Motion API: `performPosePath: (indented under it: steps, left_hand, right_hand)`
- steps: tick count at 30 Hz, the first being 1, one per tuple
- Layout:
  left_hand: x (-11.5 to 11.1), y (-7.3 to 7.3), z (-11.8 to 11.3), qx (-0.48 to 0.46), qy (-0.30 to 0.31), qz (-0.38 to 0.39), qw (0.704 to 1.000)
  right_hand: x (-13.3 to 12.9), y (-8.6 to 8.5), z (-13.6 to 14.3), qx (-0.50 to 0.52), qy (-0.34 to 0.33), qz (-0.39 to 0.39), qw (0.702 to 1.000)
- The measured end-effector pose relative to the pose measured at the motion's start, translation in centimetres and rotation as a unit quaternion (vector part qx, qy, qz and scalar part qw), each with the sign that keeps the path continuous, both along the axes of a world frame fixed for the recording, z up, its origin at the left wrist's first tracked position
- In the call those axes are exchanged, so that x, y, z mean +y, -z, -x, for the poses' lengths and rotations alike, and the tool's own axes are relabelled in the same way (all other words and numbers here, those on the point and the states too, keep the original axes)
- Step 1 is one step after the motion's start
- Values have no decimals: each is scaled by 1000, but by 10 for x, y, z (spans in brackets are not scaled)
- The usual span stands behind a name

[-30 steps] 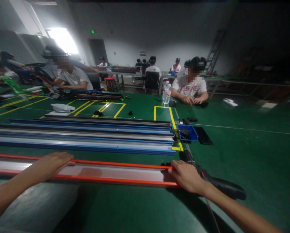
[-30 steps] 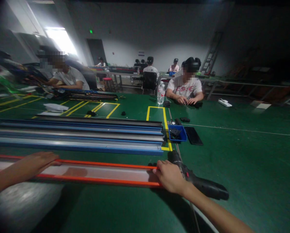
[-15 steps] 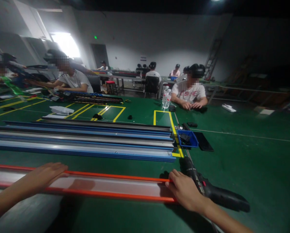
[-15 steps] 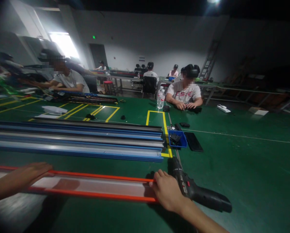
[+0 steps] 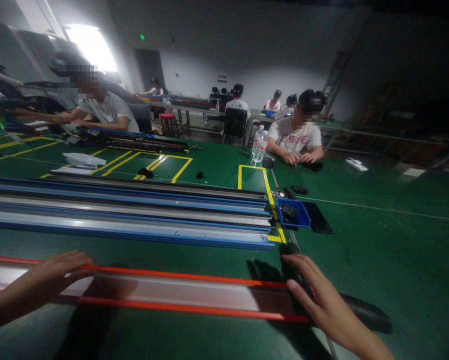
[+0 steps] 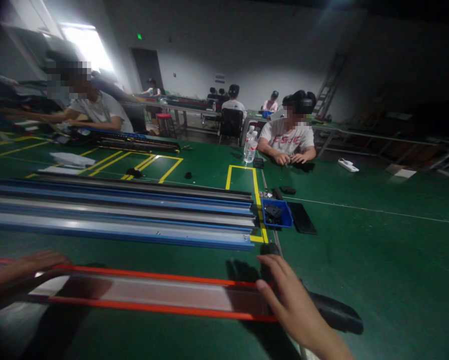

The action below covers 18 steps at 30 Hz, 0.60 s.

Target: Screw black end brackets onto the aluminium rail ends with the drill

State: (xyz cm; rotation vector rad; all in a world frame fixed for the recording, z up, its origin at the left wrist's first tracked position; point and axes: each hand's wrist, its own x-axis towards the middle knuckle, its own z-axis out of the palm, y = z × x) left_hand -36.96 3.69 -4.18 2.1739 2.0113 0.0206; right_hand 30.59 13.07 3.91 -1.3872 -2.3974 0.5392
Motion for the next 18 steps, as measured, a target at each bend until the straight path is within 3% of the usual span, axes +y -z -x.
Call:
performPosePath:
  steps: [2, 4, 8, 11, 15, 18]
  left_hand:
    - [-1, 2, 2, -56, 5, 13, 998]
    - [-2, 3, 4, -79, -23, 5, 997]
    - [-5, 0, 0, -77, -42, -22, 996]
    - [-5, -8, -10, -72, -28, -33, 996]
    - [-4, -18, -20, -63, -2, -34, 997]
    - [-6, -16, -19, -82, -8, -28, 996]
  right_hand:
    - [7, 13, -37, -64, 90, -119, 987]
    - [11, 31, -74, -135, 155, -177, 963]
    - [5, 62, -115, -199, 122, -108, 966]
    - [-5, 66, -111, -214, 119, -115, 963]
    - [-11, 56, -91, -226, 146, -143, 953]
    - [-12, 53, -86, -229, 174, -152, 946]
